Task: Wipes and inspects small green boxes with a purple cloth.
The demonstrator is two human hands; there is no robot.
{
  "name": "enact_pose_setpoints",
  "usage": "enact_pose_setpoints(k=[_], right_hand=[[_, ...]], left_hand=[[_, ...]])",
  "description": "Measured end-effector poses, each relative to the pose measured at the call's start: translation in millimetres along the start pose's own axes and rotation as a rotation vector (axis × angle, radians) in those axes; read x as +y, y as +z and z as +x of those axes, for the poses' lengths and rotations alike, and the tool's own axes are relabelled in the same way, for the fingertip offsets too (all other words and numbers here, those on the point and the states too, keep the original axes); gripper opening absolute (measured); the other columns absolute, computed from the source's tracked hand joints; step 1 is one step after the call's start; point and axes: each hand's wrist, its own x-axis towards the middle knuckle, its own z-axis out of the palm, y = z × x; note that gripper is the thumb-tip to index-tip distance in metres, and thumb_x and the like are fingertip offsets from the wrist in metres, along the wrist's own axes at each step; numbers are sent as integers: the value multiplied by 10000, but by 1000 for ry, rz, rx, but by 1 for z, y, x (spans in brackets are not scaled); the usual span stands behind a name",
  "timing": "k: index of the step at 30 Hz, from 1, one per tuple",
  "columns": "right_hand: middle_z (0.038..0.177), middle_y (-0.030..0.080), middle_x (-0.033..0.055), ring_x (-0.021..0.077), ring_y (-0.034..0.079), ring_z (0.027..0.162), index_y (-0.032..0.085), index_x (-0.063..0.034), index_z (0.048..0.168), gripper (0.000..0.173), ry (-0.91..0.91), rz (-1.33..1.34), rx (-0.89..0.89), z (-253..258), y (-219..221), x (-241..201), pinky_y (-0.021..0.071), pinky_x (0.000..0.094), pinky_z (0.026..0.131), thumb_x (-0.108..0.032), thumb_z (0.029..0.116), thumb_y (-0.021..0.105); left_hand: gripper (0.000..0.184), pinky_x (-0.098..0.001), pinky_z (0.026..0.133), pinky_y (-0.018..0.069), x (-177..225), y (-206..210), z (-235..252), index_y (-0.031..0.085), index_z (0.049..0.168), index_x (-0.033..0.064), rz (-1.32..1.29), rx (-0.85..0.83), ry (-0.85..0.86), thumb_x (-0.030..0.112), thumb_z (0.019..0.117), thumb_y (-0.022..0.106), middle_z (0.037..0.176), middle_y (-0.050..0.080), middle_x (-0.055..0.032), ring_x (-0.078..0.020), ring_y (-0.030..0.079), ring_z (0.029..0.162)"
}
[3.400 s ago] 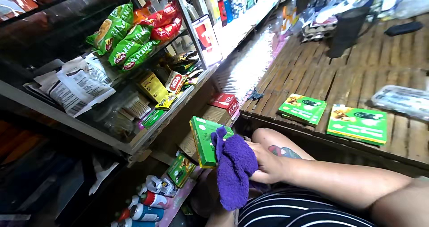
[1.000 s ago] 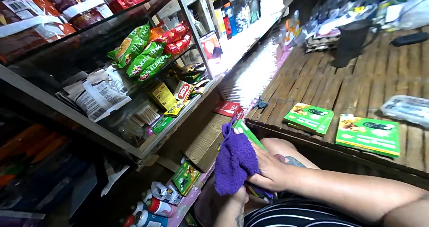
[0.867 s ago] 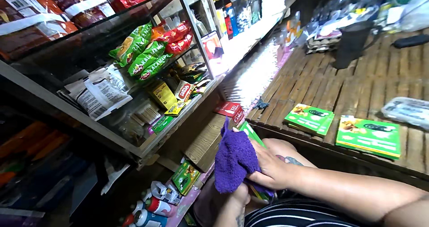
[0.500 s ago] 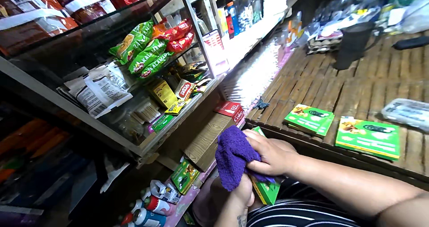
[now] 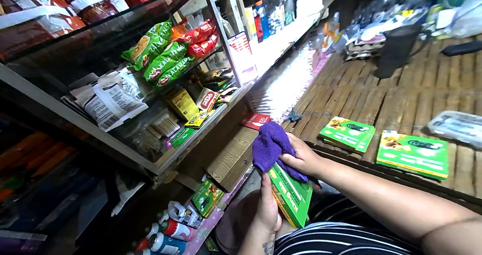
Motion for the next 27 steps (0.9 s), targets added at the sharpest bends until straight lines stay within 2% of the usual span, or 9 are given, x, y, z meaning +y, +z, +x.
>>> enact_pose_setpoints(k=[1, 5, 10, 14, 21, 27], right_hand=[[1270, 654, 129, 174, 562, 1272, 636, -42, 1286, 559, 29, 11, 9, -1, 0, 2, 432, 414, 1103, -498, 1007, 473], [1342, 618, 151, 171, 546, 1302, 582, -28, 1364, 583, 124, 44, 35, -3, 3, 6, 425, 405, 1120, -482, 1012, 481], [1287, 641, 108, 83, 598, 1208, 512, -20, 1406, 566, 260, 155, 61, -7, 10, 6, 475, 321, 1072, -434, 1020, 510], [1256, 650, 111, 42, 606, 1174, 490, 23, 1398, 563, 342, 232, 57, -13, 14, -3, 479, 252, 1050, -403, 1031, 523], [1342, 609, 150, 77, 572, 1251, 454, 53, 1433, 604, 394, 267, 2, -21, 21, -10, 440, 259, 1098, -395, 1034, 525], [1359, 594, 141, 72, 570, 1251, 428, 39, 1455, 631, 420, 326, 3, -24, 28, -11, 449, 257, 1091, -411, 1025, 532]], left_hand=[[955, -360, 947, 580, 1, 0, 0, 458, 1379, 35, 0, 6, -4, 808, 822, 527, 1154, 699, -64, -142, 692, 1066], [976, -363, 947, 579, 2, 0, 0, 451, 1382, 37, 3, 36, 15, 820, 805, 536, 1156, 695, -74, -145, 691, 1070], [1001, -372, 959, 575, 2, -2, 1, 444, 1398, 39, 11, 80, 50, 836, 797, 525, 1180, 688, -77, -153, 684, 1090], [915, -347, 937, 583, 3, 1, 0, 473, 1361, 55, -4, 133, 110, 804, 837, 514, 1138, 702, -54, -133, 694, 1059], [880, -329, 908, 597, 9, 7, 1, 520, 1314, 100, -53, 226, 259, 811, 796, 540, 1096, 720, -11, -102, 701, 1037], [833, -338, 880, 607, 6, 5, 2, 556, 1272, 134, -90, 286, 378, 803, 777, 583, 1059, 730, -2, -104, 713, 1002]])
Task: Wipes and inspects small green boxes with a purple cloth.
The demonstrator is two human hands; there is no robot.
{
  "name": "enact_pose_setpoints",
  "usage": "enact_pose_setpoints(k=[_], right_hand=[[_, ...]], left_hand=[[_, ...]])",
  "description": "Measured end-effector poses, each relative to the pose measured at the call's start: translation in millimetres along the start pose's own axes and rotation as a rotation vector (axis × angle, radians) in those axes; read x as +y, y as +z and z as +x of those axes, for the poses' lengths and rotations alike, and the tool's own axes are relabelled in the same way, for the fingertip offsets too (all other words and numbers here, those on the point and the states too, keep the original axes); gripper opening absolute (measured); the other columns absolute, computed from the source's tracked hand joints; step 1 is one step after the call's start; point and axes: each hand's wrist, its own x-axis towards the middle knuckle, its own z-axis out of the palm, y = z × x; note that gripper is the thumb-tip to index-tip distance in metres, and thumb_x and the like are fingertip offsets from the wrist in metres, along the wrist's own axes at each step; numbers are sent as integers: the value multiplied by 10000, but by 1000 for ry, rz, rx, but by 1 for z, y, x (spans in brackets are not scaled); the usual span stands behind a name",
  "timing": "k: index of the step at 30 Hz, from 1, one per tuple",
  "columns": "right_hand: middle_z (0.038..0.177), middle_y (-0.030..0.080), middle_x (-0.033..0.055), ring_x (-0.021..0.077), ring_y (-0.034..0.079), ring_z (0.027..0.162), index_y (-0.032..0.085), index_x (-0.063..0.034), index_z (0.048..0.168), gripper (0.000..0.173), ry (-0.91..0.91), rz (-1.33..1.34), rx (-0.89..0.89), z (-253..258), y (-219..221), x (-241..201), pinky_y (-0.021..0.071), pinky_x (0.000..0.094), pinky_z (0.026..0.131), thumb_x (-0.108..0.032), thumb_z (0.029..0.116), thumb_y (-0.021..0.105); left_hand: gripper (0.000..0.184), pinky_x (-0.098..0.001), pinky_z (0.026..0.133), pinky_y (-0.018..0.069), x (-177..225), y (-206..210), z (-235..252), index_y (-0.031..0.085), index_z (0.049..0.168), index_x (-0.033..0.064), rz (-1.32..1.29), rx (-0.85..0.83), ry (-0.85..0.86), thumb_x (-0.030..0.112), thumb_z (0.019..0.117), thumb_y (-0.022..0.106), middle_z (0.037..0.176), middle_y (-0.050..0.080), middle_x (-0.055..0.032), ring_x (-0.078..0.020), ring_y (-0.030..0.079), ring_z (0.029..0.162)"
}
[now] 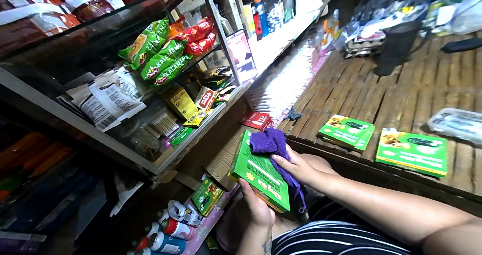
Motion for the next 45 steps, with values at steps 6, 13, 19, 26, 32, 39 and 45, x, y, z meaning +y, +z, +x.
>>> enact_pose_setpoints(k=[6, 13, 19, 26, 32, 39, 45], right_hand=[[1375, 576, 170, 64, 564, 1247, 393, 84, 1457, 581, 52, 56, 1, -5, 4, -14, 437, 221, 1076, -283, 1028, 527], [1351, 597, 94, 13, 595, 1203, 314, 29, 1509, 622, 164, 214, -28, -19, 22, -11, 483, 215, 1057, -364, 1062, 497], [1213, 670, 21, 29, 675, 1064, 291, -36, 1508, 593, 270, 475, -45, -23, 27, -29, 571, 236, 953, -325, 1050, 533], [1097, 715, 49, 103, 723, 959, 343, -110, 1494, 518, 491, 653, 29, -13, 15, -50, 614, 275, 844, -253, 1044, 557], [1066, 726, 64, 128, 735, 931, 371, -106, 1475, 487, 452, 617, 96, 5, -11, -39, 629, 296, 819, -251, 1049, 555], [1013, 739, 58, 125, 737, 885, 426, -167, 1453, 486, 391, 402, 113, 21, -45, -39, 624, 298, 801, -272, 1017, 614], [1010, 736, 16, 90, 728, 868, 466, -155, 1417, 574, 276, 179, 93, 23, -54, -44, 623, 290, 795, -339, 928, 706]], left_hand=[[778, -331, 870, 612, -3, -1, 0, 583, 1239, 161, -35, 15, 68, 791, 782, 586, 1033, 736, 12, -95, 716, 994], [688, -287, 895, 590, -16, -15, -1, 621, 1234, 247, 40, -45, 230, 784, 810, 552, 1062, 738, 85, -36, 694, 1025], [575, -243, 942, 561, -25, -24, -5, 650, 1251, 329, 107, -151, 386, 742, 881, 497, 1113, 733, 148, 30, 660, 1082], [534, -133, 994, 478, -25, -21, -8, 583, 1305, 206, 454, -271, 470, 608, 984, 439, 1133, 679, 221, 152, 572, 1111], [575, -207, 1066, 459, -23, -29, -8, 577, 1376, 244, 265, -464, 255, 637, 969, 475, 1258, 668, 183, 84, 561, 1206], [748, -294, 1043, 506, -13, -21, -4, 542, 1349, 75, 124, -436, -49, 677, 906, 566, 1214, 694, 40, -27, 628, 1160], [492, -311, 927, 579, -1, -11, -7, 559, 1238, 6, 92, -424, -380, 341, 917, 723, 1053, 746, -30, -100, 716, 986]])
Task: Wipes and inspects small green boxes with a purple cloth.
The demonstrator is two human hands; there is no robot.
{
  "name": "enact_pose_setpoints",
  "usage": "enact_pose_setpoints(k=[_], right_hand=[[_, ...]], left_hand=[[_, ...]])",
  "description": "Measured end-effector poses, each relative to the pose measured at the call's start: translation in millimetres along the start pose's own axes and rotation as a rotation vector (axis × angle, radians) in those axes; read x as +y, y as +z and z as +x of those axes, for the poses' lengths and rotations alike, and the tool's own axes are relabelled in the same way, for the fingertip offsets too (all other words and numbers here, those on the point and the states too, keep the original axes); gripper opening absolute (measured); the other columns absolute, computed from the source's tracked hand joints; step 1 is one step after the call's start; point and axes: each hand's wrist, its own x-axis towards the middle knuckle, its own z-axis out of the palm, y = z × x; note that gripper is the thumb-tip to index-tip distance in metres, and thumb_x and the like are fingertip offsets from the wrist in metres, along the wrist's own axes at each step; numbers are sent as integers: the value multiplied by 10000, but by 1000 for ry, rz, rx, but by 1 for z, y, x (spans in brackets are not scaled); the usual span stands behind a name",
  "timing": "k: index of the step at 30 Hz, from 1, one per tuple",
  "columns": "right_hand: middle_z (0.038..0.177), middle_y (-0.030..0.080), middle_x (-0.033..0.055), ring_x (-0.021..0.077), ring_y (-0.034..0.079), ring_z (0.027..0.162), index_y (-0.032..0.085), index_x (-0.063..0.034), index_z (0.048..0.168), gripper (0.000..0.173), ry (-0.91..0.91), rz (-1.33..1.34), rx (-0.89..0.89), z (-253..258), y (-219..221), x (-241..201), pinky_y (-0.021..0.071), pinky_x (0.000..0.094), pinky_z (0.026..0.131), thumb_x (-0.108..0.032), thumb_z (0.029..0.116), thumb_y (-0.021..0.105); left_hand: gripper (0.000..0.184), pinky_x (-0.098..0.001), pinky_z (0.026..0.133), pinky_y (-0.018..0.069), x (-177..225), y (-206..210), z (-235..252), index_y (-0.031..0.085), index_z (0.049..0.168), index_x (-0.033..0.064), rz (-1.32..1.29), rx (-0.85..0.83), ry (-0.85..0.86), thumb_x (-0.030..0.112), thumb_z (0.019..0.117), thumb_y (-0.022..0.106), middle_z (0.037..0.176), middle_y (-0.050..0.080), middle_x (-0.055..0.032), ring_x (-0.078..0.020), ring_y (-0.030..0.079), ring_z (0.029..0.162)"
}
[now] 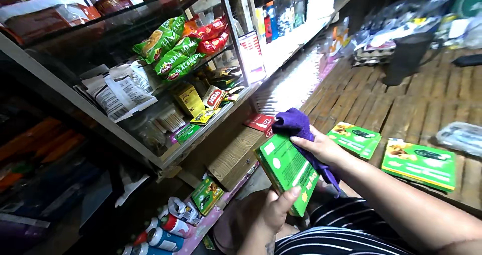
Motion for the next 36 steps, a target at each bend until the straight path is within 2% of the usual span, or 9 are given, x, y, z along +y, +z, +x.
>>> enact_pose_setpoints(k=[6, 8, 11, 15, 17, 21, 26, 29, 36], right_hand=[[1071, 714, -2, 51, 699, 962, 514, -109, 1368, 492, -193, -116, 56, 0, 8, 11, 595, 279, 876, -364, 965, 636], [1247, 650, 54, 77, 630, 1142, 503, -80, 1409, 580, -347, -270, 70, 1, 12, 22, 531, 326, 1003, -466, 982, 576], [1441, 526, 178, 217, 500, 1356, 459, -59, 1477, 737, -523, -448, 54, -5, 20, 31, 413, 459, 1141, -622, 1001, 445], [1443, 515, 250, 310, 461, 1398, 527, -22, 1418, 792, -658, -502, -6, -21, 33, 34, 369, 510, 1168, -672, 1019, 313], [1449, 520, 243, 297, 446, 1425, 550, -40, 1398, 766, -720, -520, -60, -31, 36, 29, 351, 487, 1192, -658, 1033, 282], [1381, 590, 202, 258, 469, 1414, 593, -79, 1340, 637, -838, -523, -143, -35, 37, 24, 305, 464, 1227, -588, 1054, 339], [1358, 611, 149, 185, 488, 1387, 629, -80, 1275, 608, -853, -438, -156, -15, 28, 29, 340, 423, 1211, -583, 1052, 368], [1378, 596, 180, 182, 508, 1361, 628, -21, 1299, 658, -712, -396, -126, -6, 21, 34, 386, 390, 1172, -572, 1054, 367], [1503, 500, 195, 238, 377, 1481, 576, -30, 1393, 723, -619, -416, -208, -19, 23, 31, 285, 429, 1240, -617, 1041, 344]], left_hand=[[297, -284, 911, 576, -4, 5, -1, 582, 1167, 4, 48, -40, 14, 89, 893, 660, 1010, 742, -7, -63, 706, 961], [290, -273, 897, 580, -6, 9, -1, 579, 1154, -12, 77, 12, 23, 49, 877, 641, 988, 738, -9, -54, 705, 942], [306, -266, 884, 580, -9, 10, -1, 570, 1152, -23, 108, 63, 11, 20, 853, 619, 979, 731, -12, -53, 704, 931], [291, -264, 846, 585, -7, 7, 1, 563, 1134, -19, 152, 103, -1, 33, 851, 605, 934, 724, -8, -51, 703, 876], [269, -257, 832, 579, -5, 7, 2, 566, 1112, -9, 161, 125, -26, 44, 851, 600, 906, 712, -1, -49, 696, 856], [238, -265, 860, 575, -4, 7, 4, 584, 1096, 10, 164, 117, -38, 21, 859, 565, 919, 714, 3, -51, 694, 881], [289, -267, 850, 576, -5, 10, 3, 555, 1139, -12, 156, 107, -86, 56, 863, 608, 935, 709, -27, -65, 695, 879], [292, -281, 849, 582, -7, 11, 2, 561, 1136, -24, 149, 96, -99, 50, 857, 607, 944, 716, -38, -79, 702, 886], [286, -292, 837, 587, -8, 8, 4, 558, 1135, -31, 170, 131, -125, 69, 870, 599, 920, 718, -47, -94, 708, 863]])
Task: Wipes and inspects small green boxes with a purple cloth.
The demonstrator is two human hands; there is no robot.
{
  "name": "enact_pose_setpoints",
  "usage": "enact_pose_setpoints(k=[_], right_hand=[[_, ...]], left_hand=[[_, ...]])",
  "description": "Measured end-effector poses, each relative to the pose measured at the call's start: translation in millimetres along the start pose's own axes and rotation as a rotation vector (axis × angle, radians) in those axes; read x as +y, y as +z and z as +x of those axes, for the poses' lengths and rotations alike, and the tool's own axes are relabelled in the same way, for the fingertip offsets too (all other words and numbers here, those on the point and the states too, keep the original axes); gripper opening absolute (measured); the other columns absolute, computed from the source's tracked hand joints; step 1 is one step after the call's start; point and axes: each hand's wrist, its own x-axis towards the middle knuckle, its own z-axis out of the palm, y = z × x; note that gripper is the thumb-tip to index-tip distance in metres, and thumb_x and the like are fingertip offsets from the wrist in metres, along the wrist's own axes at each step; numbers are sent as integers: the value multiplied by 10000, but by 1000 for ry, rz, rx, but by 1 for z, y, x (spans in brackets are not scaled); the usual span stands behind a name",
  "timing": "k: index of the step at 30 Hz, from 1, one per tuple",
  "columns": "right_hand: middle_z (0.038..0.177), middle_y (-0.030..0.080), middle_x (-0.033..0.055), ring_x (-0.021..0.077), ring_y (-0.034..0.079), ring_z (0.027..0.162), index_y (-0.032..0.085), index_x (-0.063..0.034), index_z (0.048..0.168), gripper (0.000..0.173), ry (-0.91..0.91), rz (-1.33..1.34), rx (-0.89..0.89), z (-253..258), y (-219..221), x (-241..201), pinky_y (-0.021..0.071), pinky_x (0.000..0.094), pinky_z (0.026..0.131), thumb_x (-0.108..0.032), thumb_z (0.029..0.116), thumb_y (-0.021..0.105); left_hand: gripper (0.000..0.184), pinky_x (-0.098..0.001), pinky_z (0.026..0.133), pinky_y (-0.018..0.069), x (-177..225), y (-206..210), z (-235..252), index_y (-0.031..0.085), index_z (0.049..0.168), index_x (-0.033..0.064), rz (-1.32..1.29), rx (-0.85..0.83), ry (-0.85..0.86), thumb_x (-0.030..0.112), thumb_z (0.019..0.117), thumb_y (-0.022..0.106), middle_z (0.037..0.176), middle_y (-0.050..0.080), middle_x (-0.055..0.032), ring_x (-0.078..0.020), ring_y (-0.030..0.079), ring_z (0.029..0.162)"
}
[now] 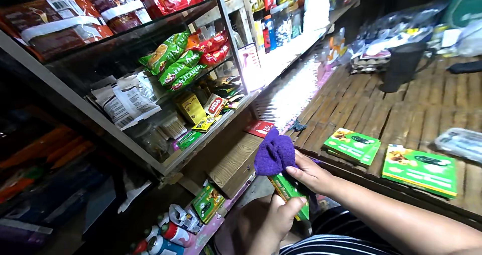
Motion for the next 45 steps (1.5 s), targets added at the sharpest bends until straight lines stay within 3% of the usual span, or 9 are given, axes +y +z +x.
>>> enact_pose_setpoints(k=[4, 8, 12, 19, 27, 31, 36, 40, 45], right_hand=[[1441, 555, 183, 200, 420, 1447, 607, -33, 1332, 612, -111, 11, -54, -2, 2, -11, 297, 386, 1228, -536, 1065, 383], [1434, 572, 184, 234, 415, 1462, 624, -44, 1310, 604, -201, 1, -97, -4, 3, -18, 269, 431, 1247, -542, 1062, 390], [1447, 566, 160, 238, 382, 1484, 619, -65, 1298, 605, -281, 3, -186, 1, -3, -18, 249, 452, 1257, -560, 1065, 360], [1450, 568, 141, 200, 389, 1475, 624, -46, 1318, 621, -159, 79, -232, 7, -10, -5, 229, 438, 1264, -553, 1064, 369], [1470, 516, 179, 159, 469, 1391, 554, -3, 1398, 668, 131, 78, -142, 12, -16, 19, 356, 352, 1183, -535, 1068, 320], [1528, 470, 192, 222, 384, 1474, 520, -8, 1444, 718, 172, 43, -109, 9, -14, 21, 252, 413, 1250, -574, 1056, 307], [1525, 484, 189, 259, 363, 1491, 528, -14, 1442, 770, 153, -31, -93, 9, -16, 14, 237, 443, 1254, -636, 1019, 360], [1353, 601, 169, 192, 515, 1333, 595, -5, 1321, 774, 122, -47, -47, 11, -16, 9, 391, 397, 1143, -677, 959, 469], [1276, 646, 162, 187, 557, 1279, 637, -14, 1257, 669, -45, -46, 27, 6, -8, 4, 431, 386, 1108, -605, 955, 559]], left_hand=[[282, -290, 854, 577, 3, 1, 1, 562, 1139, -26, 2, 38, 25, 58, 871, 586, 939, 707, -49, -91, 697, 882], [187, -253, 889, 556, 4, 3, -2, 642, 1035, 37, 11, 30, 92, 6, 906, 510, 915, 712, 17, -38, 680, 906], [172, -256, 933, 538, -1, 0, -2, 669, 1058, 1, 34, 44, 98, 40, 935, 555, 965, 709, -2, -42, 662, 972], [216, -288, 913, 547, 5, 2, 0, 606, 1099, -13, 60, 9, -5, 104, 923, 560, 954, 697, -28, -75, 674, 939], [312, -293, 894, 577, 8, 6, -4, 541, 1199, -41, 25, -50, -38, 59, 904, 569, 996, 719, -64, -96, 705, 925], [298, -288, 879, 580, 8, 5, -4, 553, 1181, -41, 48, -57, -43, 57, 900, 575, 978, 719, -56, -92, 704, 913], [274, -289, 883, 580, 9, 3, -4, 567, 1170, -40, 74, -84, -65, 70, 919, 580, 974, 724, -48, -86, 706, 908], [288, -295, 879, 582, 6, 1, -2, 587, 1161, -47, 168, -155, -104, 124, 931, 592, 963, 724, -41, -78, 706, 904], [234, -285, 849, 580, 3, 0, 0, 616, 1099, -34, 264, -193, -111, 128, 932, 606, 911, 715, -24, -57, 696, 859]])
